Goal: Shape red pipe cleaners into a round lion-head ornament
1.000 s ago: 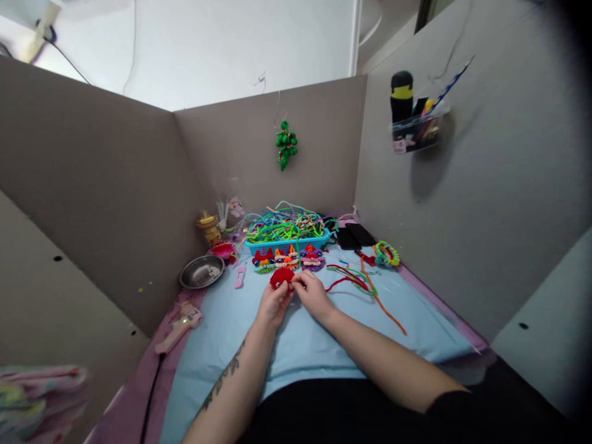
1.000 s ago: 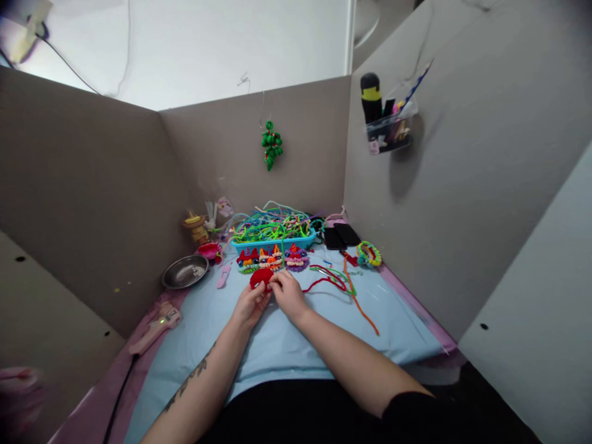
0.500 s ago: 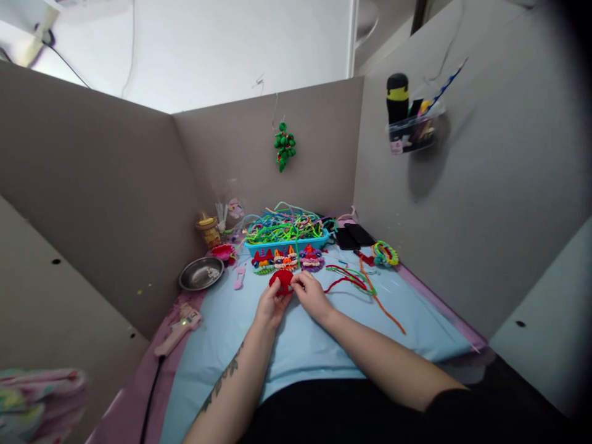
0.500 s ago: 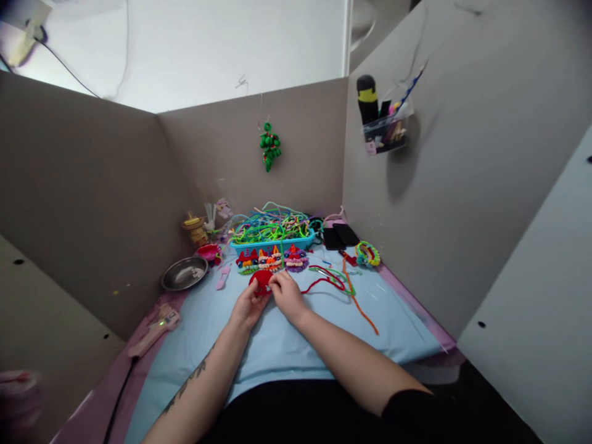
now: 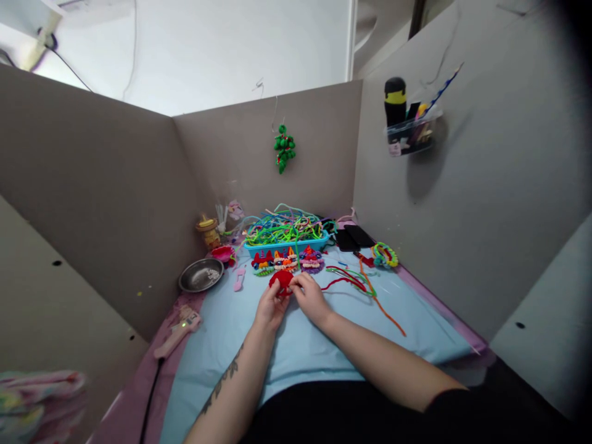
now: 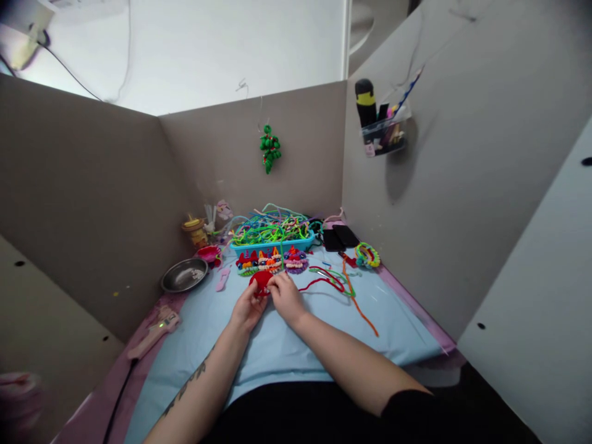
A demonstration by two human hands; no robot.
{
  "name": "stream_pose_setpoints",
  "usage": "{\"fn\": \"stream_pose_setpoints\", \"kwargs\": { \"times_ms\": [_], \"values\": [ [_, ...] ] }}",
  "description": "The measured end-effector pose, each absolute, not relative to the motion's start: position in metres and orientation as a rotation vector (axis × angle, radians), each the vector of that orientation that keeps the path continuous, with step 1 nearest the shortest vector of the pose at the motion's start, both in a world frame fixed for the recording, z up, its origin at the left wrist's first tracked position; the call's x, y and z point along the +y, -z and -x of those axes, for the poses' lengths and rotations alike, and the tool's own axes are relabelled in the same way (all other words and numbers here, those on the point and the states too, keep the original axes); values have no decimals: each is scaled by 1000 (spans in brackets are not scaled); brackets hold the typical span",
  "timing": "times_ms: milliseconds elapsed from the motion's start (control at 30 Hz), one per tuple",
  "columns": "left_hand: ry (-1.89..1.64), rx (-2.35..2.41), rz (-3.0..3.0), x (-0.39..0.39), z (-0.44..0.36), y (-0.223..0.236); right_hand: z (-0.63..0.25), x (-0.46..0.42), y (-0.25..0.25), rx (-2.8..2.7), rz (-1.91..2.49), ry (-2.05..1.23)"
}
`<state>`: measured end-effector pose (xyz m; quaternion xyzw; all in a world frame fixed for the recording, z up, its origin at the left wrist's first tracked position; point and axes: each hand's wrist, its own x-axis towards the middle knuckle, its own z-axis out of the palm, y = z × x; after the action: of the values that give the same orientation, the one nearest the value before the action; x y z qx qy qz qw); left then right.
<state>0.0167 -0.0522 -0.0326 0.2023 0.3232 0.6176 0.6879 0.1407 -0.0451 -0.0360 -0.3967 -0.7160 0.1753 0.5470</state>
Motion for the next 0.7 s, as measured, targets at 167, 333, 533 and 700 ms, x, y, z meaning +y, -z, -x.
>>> {"fn": "stream_pose_setpoints", "kwargs": {
  "times_ms": [167,333,533,700],
  "values": [
    [-1361,736,-437,-52,-16,34,-141,-47,33,-1719,986,-329],
    [-1360,694,-452,-52,-16,34,-140,-52,29,-1758,1055,-191],
    [-1361,694,-473,-54,-17,32,-139,-55,27,-1761,1120,-155],
    [-1376,717,-480,-56,-18,30,-139,-54,29,-1756,1159,-155]
  ]
}}
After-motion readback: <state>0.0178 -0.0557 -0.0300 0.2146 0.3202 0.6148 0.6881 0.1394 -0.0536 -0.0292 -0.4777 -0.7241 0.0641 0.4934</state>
